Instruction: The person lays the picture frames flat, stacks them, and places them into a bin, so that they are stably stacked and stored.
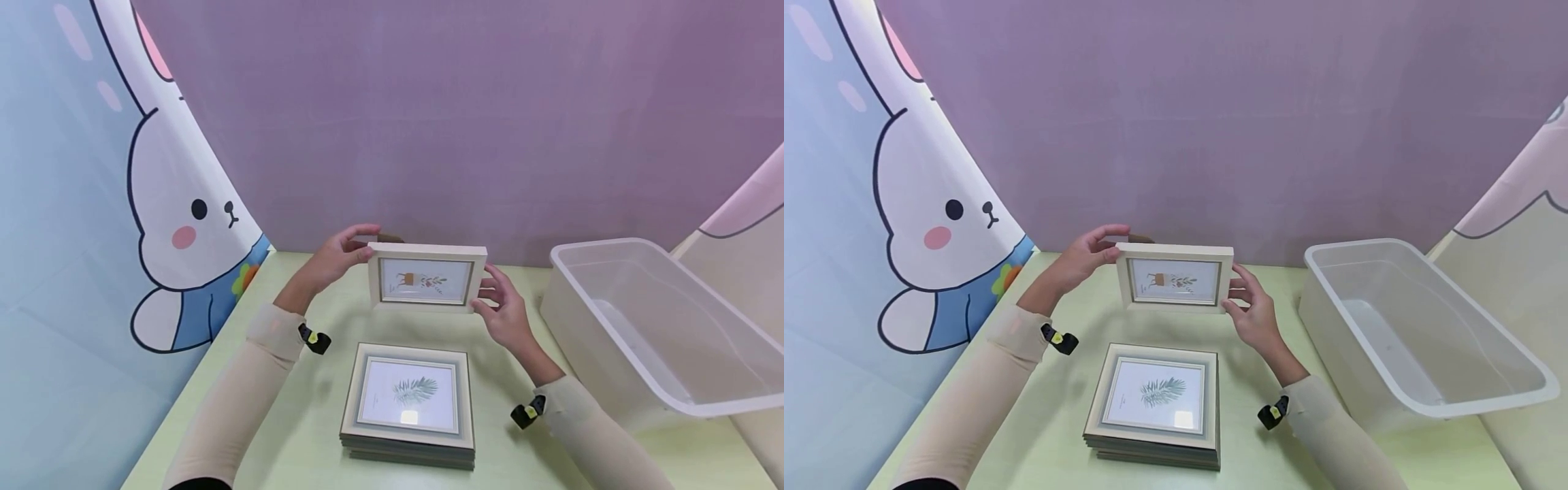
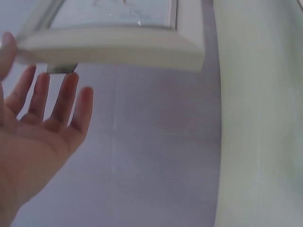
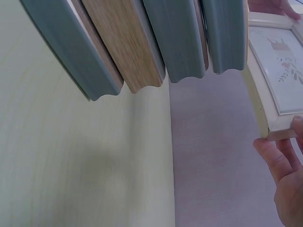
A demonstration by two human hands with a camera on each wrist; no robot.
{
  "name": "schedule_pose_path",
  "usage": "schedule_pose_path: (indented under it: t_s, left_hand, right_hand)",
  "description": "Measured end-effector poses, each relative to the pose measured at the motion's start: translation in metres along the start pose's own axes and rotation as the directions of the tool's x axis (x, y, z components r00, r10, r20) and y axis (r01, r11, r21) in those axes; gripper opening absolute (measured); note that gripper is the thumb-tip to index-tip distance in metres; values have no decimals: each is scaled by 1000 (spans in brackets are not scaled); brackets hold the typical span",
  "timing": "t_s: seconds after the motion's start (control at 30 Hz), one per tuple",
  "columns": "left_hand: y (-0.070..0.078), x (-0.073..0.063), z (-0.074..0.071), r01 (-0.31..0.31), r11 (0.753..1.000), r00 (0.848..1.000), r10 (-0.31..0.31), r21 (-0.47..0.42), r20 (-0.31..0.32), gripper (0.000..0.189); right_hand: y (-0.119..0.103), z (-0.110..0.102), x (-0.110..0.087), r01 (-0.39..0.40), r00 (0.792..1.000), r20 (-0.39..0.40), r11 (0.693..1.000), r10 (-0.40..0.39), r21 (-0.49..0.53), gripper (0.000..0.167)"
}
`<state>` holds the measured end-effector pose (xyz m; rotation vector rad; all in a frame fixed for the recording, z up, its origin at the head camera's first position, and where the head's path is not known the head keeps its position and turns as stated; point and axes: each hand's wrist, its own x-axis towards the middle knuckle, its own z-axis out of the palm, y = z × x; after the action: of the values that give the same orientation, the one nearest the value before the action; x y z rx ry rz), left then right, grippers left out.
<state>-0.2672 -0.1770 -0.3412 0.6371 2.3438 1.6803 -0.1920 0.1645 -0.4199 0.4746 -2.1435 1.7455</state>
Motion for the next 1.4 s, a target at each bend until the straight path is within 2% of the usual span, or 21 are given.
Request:
schedule_pose_path:
  t_s: [0.17,0.37,0.53,0.83,1.23,1.4]
  left_hand:
    - [7,-3,7,-16,999,998,18,28,-64,45]
    - [10,-5,12,-45,993,991,59,110,-122,36]
    - [10,-7,14,-60,986,986,83,158,-142,33]
    - [10,-13,16,-92,980,983,117,177,-140,33]
    - [8,-21,17,-74,974,974,117,216,-193,31]
    - [7,-25,19,-31,979,972,76,201,-222,31]
  right_hand:
    - [0,0,-1,-20,1000,-13,1000,20,-9,71]
    - [19,-1,0,-40,999,-22,999,39,-11,74]
    - [29,-1,-1,-26,999,-27,1000,26,16,76]
    - [28,-3,-6,-39,999,-12,998,40,55,76]
    - [29,-7,-20,-79,990,125,982,58,169,75]
    - [27,-8,-25,-99,985,160,978,70,183,66]
